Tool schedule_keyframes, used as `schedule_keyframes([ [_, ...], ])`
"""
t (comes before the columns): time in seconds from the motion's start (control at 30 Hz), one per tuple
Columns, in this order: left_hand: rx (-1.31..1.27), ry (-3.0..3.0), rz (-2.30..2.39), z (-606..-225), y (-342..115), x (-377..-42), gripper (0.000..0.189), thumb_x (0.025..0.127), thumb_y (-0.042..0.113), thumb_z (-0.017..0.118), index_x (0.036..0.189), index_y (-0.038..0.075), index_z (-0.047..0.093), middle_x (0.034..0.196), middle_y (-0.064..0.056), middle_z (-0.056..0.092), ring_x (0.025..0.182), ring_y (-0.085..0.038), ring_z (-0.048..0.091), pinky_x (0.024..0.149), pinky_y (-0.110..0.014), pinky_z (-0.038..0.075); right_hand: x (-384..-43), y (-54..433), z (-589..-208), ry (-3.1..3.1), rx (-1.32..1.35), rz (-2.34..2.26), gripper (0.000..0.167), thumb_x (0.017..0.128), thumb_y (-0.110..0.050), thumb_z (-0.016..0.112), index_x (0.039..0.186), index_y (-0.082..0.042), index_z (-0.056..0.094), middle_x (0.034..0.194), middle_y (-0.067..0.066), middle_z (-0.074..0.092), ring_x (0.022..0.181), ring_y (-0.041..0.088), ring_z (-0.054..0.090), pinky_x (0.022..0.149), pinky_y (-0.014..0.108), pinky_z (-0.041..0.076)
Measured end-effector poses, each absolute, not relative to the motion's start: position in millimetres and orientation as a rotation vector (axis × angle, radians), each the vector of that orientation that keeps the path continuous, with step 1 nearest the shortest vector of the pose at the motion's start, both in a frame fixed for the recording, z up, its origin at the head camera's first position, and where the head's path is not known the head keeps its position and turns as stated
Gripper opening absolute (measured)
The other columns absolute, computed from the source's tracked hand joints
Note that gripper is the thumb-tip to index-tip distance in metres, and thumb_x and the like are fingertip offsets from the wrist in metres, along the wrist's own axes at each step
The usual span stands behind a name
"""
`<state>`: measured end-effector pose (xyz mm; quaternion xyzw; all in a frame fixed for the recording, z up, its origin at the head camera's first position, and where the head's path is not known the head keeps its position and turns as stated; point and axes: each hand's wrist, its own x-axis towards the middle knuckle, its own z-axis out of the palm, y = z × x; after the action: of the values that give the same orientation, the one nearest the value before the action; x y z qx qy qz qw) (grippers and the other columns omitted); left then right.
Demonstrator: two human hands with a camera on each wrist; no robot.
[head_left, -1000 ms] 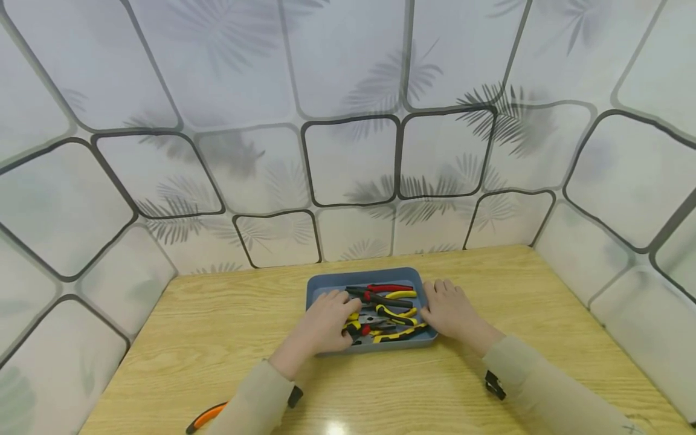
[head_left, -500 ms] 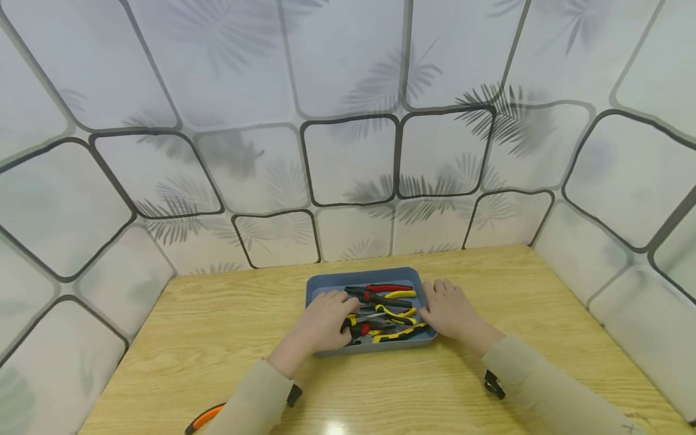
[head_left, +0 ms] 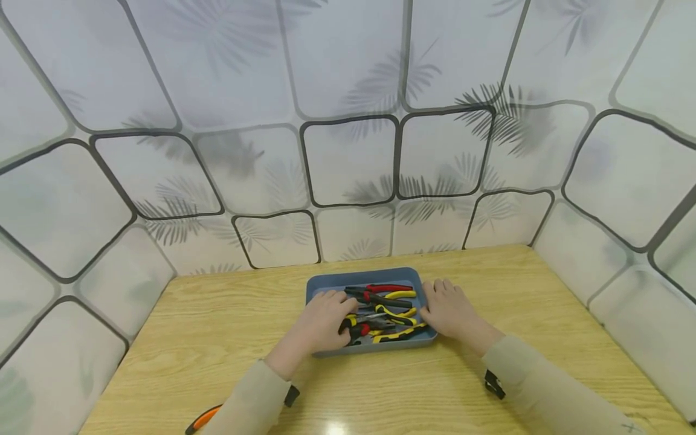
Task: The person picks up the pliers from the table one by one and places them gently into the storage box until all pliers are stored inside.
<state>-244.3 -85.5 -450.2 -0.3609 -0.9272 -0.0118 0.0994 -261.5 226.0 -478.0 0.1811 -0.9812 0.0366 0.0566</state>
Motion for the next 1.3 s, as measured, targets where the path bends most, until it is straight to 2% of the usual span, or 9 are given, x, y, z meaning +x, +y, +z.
schedule_keyframes([
  [0.27, -1.071, -2.739, -0.033, -448.4, -89.5, -243.2, 0.035, 0.085, 0.026, 0.078, 0.119, 0.02, 0.07, 0.108, 0.002, 0.07, 0.099, -0.02, 0.065, 0.09, -0.043, 0.053, -260.7, 224.9, -475.6, -2.976, 0.551, 0.11, 0.043, 0.1, -0.024, 0.06, 0.132, 0.005, 0.056, 0.107, 0.024, 0.061, 0.095, 0.037, 0.057, 0.082, 0.057, 0.052],
  [0.57, -1.079, -2.722, -0.019, -444.3, -98.1, -239.5, 0.033, 0.082, 0.023, 0.078, 0.113, 0.019, 0.068, 0.097, 0.002, 0.065, 0.086, -0.017, 0.057, 0.078, -0.036, 0.047, -262.9, 226.5, -480.0, -2.95, 0.556, 0.109, 0.044, 0.098, -0.025, 0.059, 0.13, 0.005, 0.055, 0.105, 0.023, 0.06, 0.091, 0.036, 0.055, 0.078, 0.054, 0.05],
  [0.87, -1.066, -2.751, -0.038, -440.7, -107.0, -236.0, 0.032, 0.082, 0.021, 0.077, 0.112, 0.017, 0.066, 0.1, 0.0, 0.065, 0.091, -0.019, 0.057, 0.076, -0.035, 0.041, -262.2, 225.5, -478.2, -2.973, 0.538, 0.123, 0.039, 0.099, -0.023, 0.06, 0.128, 0.004, 0.056, 0.102, 0.021, 0.059, 0.089, 0.034, 0.053, 0.078, 0.053, 0.05],
  [1.1, -1.045, -2.756, -0.025, -434.3, -112.2, -230.8, 0.032, 0.082, 0.022, 0.077, 0.111, 0.016, 0.066, 0.096, 0.0, 0.063, 0.087, -0.018, 0.054, 0.077, -0.037, 0.046, -261.7, 224.8, -478.2, -2.97, 0.543, 0.117, 0.043, 0.098, -0.025, 0.06, 0.13, 0.004, 0.055, 0.105, 0.022, 0.06, 0.092, 0.035, 0.055, 0.08, 0.054, 0.05],
  [1.3, -1.018, -2.761, -0.06, -430.8, -119.3, -228.1, 0.034, 0.083, 0.023, 0.079, 0.114, 0.015, 0.067, 0.101, -0.001, 0.065, 0.09, -0.019, 0.057, 0.083, -0.042, 0.051, -260.7, 224.8, -478.2, -2.974, 0.54, 0.118, 0.04, 0.099, -0.024, 0.06, 0.128, 0.004, 0.056, 0.104, 0.022, 0.06, 0.09, 0.034, 0.054, 0.078, 0.053, 0.05],
])
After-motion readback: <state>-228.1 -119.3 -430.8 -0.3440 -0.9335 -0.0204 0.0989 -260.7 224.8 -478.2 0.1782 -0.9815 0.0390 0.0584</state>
